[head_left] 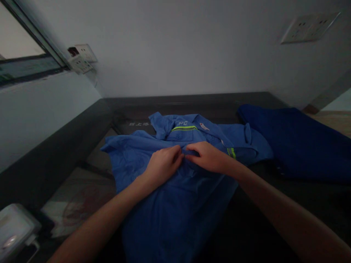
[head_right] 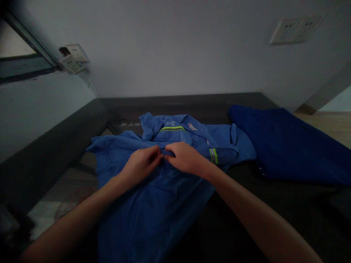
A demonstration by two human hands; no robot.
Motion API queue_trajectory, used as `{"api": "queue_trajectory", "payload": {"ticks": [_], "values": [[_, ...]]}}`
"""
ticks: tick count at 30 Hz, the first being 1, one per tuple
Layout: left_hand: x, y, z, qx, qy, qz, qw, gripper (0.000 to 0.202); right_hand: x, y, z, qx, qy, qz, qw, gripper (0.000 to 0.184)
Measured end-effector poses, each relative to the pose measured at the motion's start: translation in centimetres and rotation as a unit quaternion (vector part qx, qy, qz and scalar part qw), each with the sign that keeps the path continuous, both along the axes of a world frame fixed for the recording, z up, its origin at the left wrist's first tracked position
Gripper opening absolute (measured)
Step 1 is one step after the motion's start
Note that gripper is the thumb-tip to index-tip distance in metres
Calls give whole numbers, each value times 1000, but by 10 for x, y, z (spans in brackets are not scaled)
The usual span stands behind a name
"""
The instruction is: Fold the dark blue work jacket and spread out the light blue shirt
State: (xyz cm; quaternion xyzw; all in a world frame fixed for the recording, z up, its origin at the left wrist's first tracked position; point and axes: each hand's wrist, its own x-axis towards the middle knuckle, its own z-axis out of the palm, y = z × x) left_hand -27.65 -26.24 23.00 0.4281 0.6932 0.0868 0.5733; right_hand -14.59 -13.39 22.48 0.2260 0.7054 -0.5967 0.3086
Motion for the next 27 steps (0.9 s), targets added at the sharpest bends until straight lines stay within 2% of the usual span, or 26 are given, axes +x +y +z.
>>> {"api": "queue_trajectory", "payload": {"ticks": [5,9,13,17,21,24,27], "values": [[-6,1,-1,-11,-140,30,990,12,4,7,-5,20,-29,30,999,12],[-10,0,-9,2,-99,54,994,9,6,10,-7,7,-37,54,998,13],[-9,-4,-18,83,-122,81,986,24,6,11,-6,5,-21,61,998,12],[-8,-5,-22,110,-130,107,980,32,5,12,-2,-11,-5,58,998,13],[-9,-5,-22,125,-134,86,979,25,4,12,1,-14,-2,54,998,15],[-10,-5,-21,98,-131,61,985,24,5,13,1,-6,-8,61,998,15],[-10,-5,-20,91,-146,62,983,24,6,13,0,9,-9,73,997,14]]}}
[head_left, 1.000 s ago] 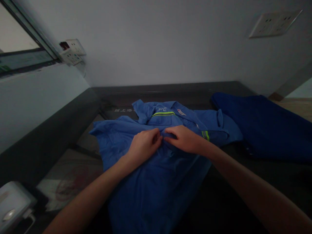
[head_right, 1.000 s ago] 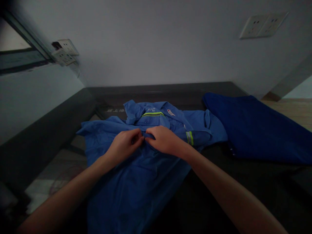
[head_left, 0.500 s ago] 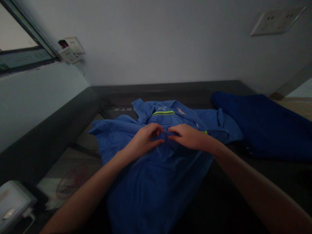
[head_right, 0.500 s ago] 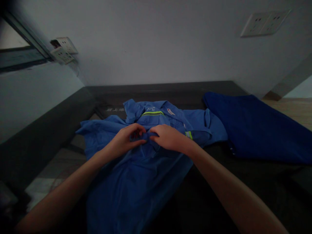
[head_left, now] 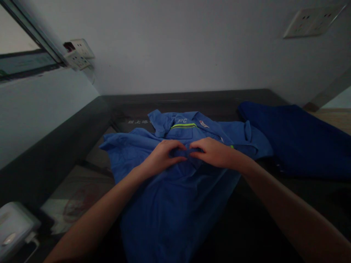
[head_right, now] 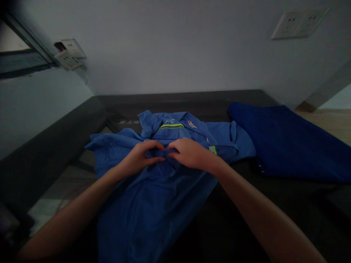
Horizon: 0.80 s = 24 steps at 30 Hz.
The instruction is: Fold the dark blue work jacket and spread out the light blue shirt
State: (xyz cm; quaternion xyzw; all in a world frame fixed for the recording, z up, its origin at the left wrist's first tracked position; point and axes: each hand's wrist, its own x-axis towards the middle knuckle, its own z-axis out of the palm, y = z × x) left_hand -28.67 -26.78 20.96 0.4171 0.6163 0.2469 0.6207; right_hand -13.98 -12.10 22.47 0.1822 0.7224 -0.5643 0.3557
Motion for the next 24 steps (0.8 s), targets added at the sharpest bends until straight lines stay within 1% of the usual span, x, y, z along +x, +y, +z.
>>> {"api": "queue_trajectory", "payload": {"ticks": [5,9,12,17,24], "values": [[1,0,-1,0,-39,7,999,25,0,-1,2,31,-7,20,999,15],[1,0,0,-9,-51,4,999,24,-2,-2,7,43,-6,31,999,15],[1,1,2,-21,-40,2,999,19,-3,-4,10,55,-6,37,998,15],[2,2,5,-14,-21,-14,1000,14,-2,-7,12,66,4,47,997,19],[5,-1,4,24,38,-49,998,5,0,-8,11,73,18,54,996,19]]}}
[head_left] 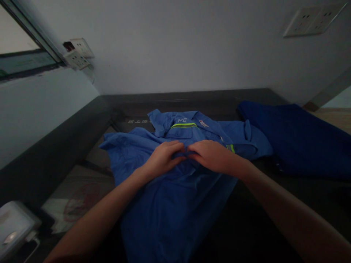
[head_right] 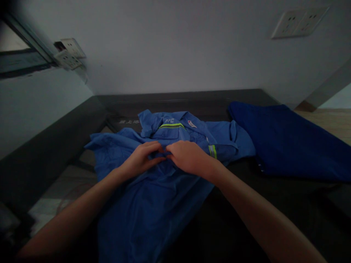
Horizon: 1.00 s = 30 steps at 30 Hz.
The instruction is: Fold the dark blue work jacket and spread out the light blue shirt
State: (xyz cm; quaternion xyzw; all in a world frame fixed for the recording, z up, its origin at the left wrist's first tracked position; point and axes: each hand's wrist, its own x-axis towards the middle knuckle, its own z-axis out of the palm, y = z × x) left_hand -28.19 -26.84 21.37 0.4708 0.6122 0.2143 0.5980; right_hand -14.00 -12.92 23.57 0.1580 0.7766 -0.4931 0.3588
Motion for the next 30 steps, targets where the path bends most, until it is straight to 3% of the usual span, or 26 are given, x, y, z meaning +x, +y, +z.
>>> {"api": "queue_trajectory", "payload": {"ticks": [5,11,19,24,30], "values": [[0,-3,-2,38,26,-9,999,7,0,3,-1,3,0,3,1000,19],[-2,0,-3,26,6,0,1000,18,1,6,-6,-13,-14,-19,1000,19],[-23,7,7,8,33,85,996,22,7,26,-17,-9,-26,-71,997,17],[-37,0,7,-106,3,-6,994,19,18,48,-28,-12,-37,-76,996,18],[-29,-13,-5,-156,30,-84,984,20,33,69,-37,-33,-63,-41,997,18]]}}
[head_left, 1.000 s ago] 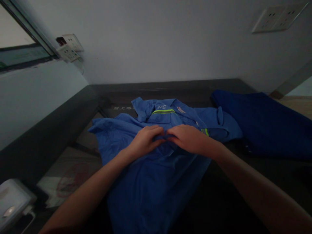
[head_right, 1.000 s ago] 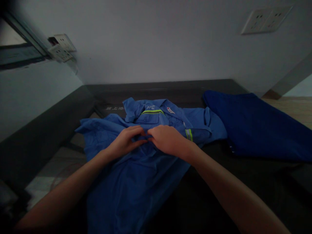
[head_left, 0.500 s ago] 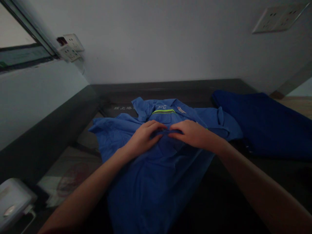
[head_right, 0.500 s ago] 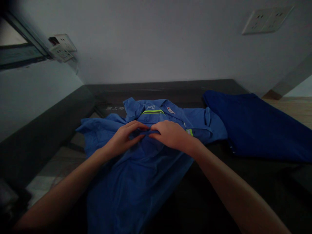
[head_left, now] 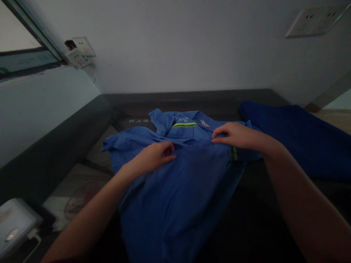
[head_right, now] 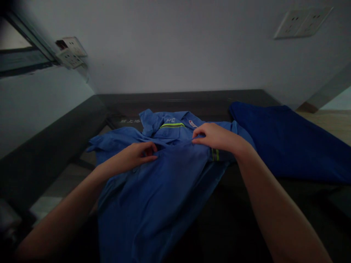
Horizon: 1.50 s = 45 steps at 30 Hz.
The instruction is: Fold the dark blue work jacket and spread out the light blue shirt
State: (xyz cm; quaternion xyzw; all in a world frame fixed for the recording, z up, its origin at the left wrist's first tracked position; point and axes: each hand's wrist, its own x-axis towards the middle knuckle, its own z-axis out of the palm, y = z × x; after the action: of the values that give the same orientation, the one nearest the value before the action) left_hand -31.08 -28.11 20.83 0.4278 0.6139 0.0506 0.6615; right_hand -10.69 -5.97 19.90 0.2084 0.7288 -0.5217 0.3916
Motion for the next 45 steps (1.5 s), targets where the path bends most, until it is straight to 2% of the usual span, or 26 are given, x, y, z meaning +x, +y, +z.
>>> {"api": "queue_trajectory", "payload": {"ticks": [4,7,9,12,15,17,22,25,28,32,36,39,45], "values": [[12,-4,-7,5,9,2,1000,17,10,2,-7,23,-21,31,999,18],[19,-4,-9,15,-6,23,1000,14,12,-2,-7,77,-43,56,994,17],[22,-3,-9,-1,-19,42,999,12,8,-6,-2,109,-18,54,992,22],[25,-3,-10,-16,-34,72,997,13,-7,-18,14,116,59,24,991,26],[28,-4,-13,-18,-20,79,996,18,-26,-41,28,94,106,1,990,21],[29,-5,-14,-13,-12,70,997,19,-33,-59,31,72,119,13,990,21],[25,2,-4,0,-26,65,998,11,-33,-85,21,63,108,53,991,26],[18,12,8,28,-47,81,995,11,-29,-85,16,44,108,37,992,22],[12,19,18,45,-66,85,993,9,-28,-80,15,-9,106,-6,994,19],[7,20,22,51,-73,104,991,14,-32,-71,17,-74,90,-56,992,13],[6,20,23,59,-77,138,986,17,-35,-65,19,-102,88,-69,989,22],[5,23,26,60,-82,109,989,11,-36,-65,18,-103,76,-72,989,27],[3,24,31,59,-48,60,995,11,-37,-65,18,-121,69,-93,986,24]]}}
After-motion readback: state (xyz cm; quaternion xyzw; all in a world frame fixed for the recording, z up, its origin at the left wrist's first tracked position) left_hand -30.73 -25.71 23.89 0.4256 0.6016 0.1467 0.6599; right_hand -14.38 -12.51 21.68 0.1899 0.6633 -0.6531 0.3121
